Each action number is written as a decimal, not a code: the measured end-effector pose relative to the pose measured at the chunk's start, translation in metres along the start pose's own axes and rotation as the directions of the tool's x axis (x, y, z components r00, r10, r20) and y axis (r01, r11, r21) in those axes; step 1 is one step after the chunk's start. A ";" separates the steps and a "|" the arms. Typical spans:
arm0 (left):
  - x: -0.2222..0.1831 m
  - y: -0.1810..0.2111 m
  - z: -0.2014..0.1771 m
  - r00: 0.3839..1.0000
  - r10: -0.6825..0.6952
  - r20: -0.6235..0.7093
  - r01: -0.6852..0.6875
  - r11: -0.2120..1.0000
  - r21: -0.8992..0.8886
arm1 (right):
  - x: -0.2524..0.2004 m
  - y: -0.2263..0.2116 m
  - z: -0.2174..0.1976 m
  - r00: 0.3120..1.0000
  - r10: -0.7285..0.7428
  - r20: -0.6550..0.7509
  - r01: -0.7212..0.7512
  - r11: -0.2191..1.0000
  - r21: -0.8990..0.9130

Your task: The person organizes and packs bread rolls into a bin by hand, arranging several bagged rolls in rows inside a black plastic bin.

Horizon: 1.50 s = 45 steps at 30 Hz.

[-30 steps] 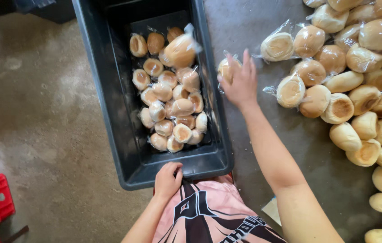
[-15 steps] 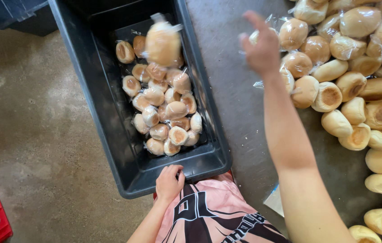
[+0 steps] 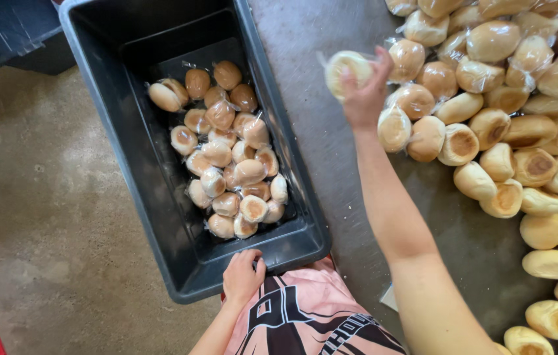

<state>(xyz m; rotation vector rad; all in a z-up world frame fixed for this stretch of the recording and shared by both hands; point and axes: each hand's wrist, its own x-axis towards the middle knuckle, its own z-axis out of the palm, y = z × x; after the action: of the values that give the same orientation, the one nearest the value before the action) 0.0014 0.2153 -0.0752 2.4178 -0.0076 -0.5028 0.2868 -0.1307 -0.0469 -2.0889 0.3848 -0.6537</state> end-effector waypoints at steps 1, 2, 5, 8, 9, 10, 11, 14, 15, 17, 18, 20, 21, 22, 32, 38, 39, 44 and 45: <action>-0.002 -0.001 0.000 1.000 -0.002 0.007 0.002 1.000 0.006 | -0.006 -0.014 -0.002 0.987 -0.141 0.076 0.136 0.988 0.067; -0.003 -0.002 0.000 1.000 0.002 0.012 -0.002 1.000 0.007 | -0.007 -0.025 -0.005 0.988 -0.132 0.075 0.127 0.990 0.067; 0.000 -0.002 0.002 1.000 -0.007 0.018 0.007 1.000 -0.002 | 0.008 -0.030 -0.011 0.716 -0.262 0.648 0.219 0.964 0.147; -0.002 -0.003 0.003 1.000 -0.014 0.021 0.014 1.000 0.002 | 0.068 0.003 -0.030 0.944 -0.021 0.330 0.168 0.889 -0.425; -0.002 -0.004 0.002 1.000 0.001 0.020 -0.001 1.000 0.011 | 0.081 0.014 -0.041 0.981 0.119 0.153 -0.007 0.809 -0.587; -0.001 -0.005 0.001 1.000 0.003 0.015 -0.003 1.000 0.015 | 0.085 0.024 -0.052 0.962 0.267 0.063 -0.144 0.688 -0.711; -0.002 -0.004 0.001 1.000 0.006 0.011 -0.006 1.000 0.000 | 0.087 0.032 -0.063 0.917 0.396 -0.043 -0.268 0.532 -0.803; -0.002 -0.006 0.002 1.000 0.009 0.016 -0.009 1.000 0.001 | 0.079 0.051 -0.073 0.838 0.543 -0.046 -0.284 0.365 -0.887; -0.002 -0.004 0.002 1.000 0.007 0.018 -0.007 1.000 0.017 | 0.086 0.055 -0.074 0.839 0.542 -0.041 -0.280 0.365 -0.888; -0.001 -0.004 0.004 1.000 -0.007 0.024 0.007 1.000 0.018 | 0.103 0.063 -0.078 0.759 0.651 0.018 -0.247 0.314 -0.917; -0.001 -0.005 0.004 0.999 -0.017 0.031 0.017 1.000 0.021 | 0.105 0.069 -0.082 0.756 0.654 0.016 -0.251 0.312 -0.916; 0.002 -0.003 0.002 0.999 -0.022 0.031 0.021 0.999 0.028 | 0.122 0.073 -0.089 0.705 0.696 0.135 -0.163 0.345 -0.924; 0.002 -0.002 0.002 0.999 -0.033 0.037 0.032 0.999 0.033 | 0.124 0.075 -0.090 0.709 0.692 0.137 -0.163 0.349 -0.923; 0.003 -0.002 0.002 0.999 -0.031 0.030 0.030 0.999 0.034 | 0.123 0.075 -0.092 0.692 0.711 0.128 -0.207 0.365 -0.908; 0.003 -0.005 0.009 0.998 -0.049 0.051 0.046 0.998 0.052 | 0.029 0.013 -0.036 0.729 0.557 0.397 -0.009 0.588 -0.809; 0.002 -0.011 0.009 0.997 -0.033 0.063 0.032 0.999 0.015 | -0.074 -0.019 -0.011 0.812 0.215 0.543 0.237 0.728 -0.643; 0.002 -0.012 0.008 0.998 -0.025 0.058 0.025 1.000 0.006 | -0.076 -0.020 -0.011 0.810 0.217 0.545 0.237 0.729 -0.642; 0.004 -0.008 0.004 0.998 -0.020 0.067 0.019 1.000 0.011 | -0.070 -0.040 -0.015 0.949 0.072 0.308 0.072 0.899 -0.431; 0.002 -0.007 0.003 0.997 -0.018 0.071 0.017 1.000 0.012 | -0.074 -0.050 -0.014 0.946 0.071 0.315 0.075 0.900 -0.430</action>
<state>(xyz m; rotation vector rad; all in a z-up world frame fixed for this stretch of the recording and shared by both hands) 0.0013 0.2182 -0.0824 2.4116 -0.0199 -0.5980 0.2201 -0.0754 -0.0220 -2.5750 0.3641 -0.2194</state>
